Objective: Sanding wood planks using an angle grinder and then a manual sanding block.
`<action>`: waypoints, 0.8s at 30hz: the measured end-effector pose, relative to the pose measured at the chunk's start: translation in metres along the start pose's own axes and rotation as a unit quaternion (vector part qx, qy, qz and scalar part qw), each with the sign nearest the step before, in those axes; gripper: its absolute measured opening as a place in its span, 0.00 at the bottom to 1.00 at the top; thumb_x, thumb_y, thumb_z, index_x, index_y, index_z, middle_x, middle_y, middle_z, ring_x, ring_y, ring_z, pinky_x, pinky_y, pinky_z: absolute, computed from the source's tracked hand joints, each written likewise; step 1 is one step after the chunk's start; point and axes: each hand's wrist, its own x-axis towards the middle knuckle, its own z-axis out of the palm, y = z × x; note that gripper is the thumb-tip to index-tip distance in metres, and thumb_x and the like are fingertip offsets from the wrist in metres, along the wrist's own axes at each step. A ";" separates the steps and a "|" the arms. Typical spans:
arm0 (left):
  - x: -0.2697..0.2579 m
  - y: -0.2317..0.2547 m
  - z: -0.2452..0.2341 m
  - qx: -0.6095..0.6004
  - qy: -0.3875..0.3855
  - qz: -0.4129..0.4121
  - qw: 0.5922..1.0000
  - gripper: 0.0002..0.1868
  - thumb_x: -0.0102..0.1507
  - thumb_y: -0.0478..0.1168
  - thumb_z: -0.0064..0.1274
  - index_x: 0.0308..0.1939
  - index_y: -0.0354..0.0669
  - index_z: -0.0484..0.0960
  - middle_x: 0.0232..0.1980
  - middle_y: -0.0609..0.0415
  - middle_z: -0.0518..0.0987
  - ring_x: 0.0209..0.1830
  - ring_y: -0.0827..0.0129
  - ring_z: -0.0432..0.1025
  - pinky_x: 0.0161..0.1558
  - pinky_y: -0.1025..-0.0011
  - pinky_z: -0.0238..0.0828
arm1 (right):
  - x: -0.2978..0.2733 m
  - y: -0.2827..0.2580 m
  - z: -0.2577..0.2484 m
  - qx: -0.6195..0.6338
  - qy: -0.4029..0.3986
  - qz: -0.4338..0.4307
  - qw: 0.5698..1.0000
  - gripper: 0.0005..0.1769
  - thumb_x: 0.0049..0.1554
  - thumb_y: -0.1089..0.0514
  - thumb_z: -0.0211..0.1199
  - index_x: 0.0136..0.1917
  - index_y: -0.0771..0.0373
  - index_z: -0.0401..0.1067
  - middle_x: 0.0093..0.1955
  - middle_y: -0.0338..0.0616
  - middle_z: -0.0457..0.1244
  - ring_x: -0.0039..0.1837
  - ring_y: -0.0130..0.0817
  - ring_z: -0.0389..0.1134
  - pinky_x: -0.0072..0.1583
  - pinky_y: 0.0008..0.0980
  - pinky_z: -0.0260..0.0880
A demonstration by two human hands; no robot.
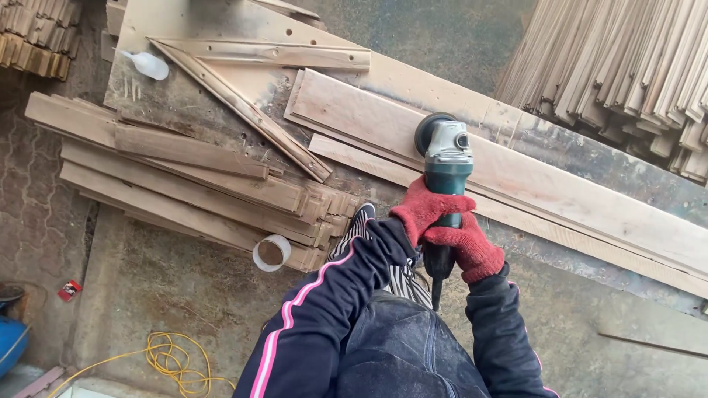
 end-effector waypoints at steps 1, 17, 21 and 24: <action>0.001 -0.003 0.004 0.041 0.014 -0.009 0.999 0.35 0.35 0.38 0.78 0.45 0.47 0.82 0.37 0.47 0.83 0.43 0.51 0.81 0.46 0.60 0.79 | 0.002 0.007 -0.005 -0.019 0.000 -0.005 1.000 0.29 0.29 0.67 0.80 0.47 0.64 0.78 0.39 0.47 0.69 0.42 0.38 0.70 0.49 0.36 0.72; 0.025 0.031 -0.032 0.041 0.034 -0.007 0.999 0.42 0.33 0.42 0.80 0.51 0.42 0.82 0.43 0.40 0.83 0.51 0.46 0.79 0.54 0.55 0.78 | 0.025 -0.004 0.039 -0.012 0.018 0.012 1.000 0.29 0.30 0.63 0.80 0.48 0.63 0.77 0.39 0.47 0.68 0.41 0.38 0.68 0.49 0.34 0.70; 0.029 0.046 -0.057 0.013 0.075 0.013 0.997 0.36 0.35 0.40 0.79 0.47 0.44 0.83 0.39 0.43 0.83 0.47 0.49 0.80 0.49 0.57 0.78 | 0.037 -0.015 0.071 -0.043 -0.009 0.018 0.999 0.29 0.31 0.62 0.80 0.48 0.63 0.77 0.39 0.47 0.67 0.42 0.39 0.68 0.49 0.34 0.69; 0.030 0.063 -0.081 -0.006 0.094 0.027 0.995 0.35 0.37 0.40 0.79 0.47 0.43 0.83 0.38 0.42 0.82 0.46 0.50 0.80 0.48 0.58 0.77 | 0.053 -0.014 0.090 -0.062 -0.044 0.017 0.997 0.29 0.31 0.61 0.80 0.48 0.61 0.78 0.40 0.46 0.67 0.43 0.39 0.68 0.50 0.34 0.68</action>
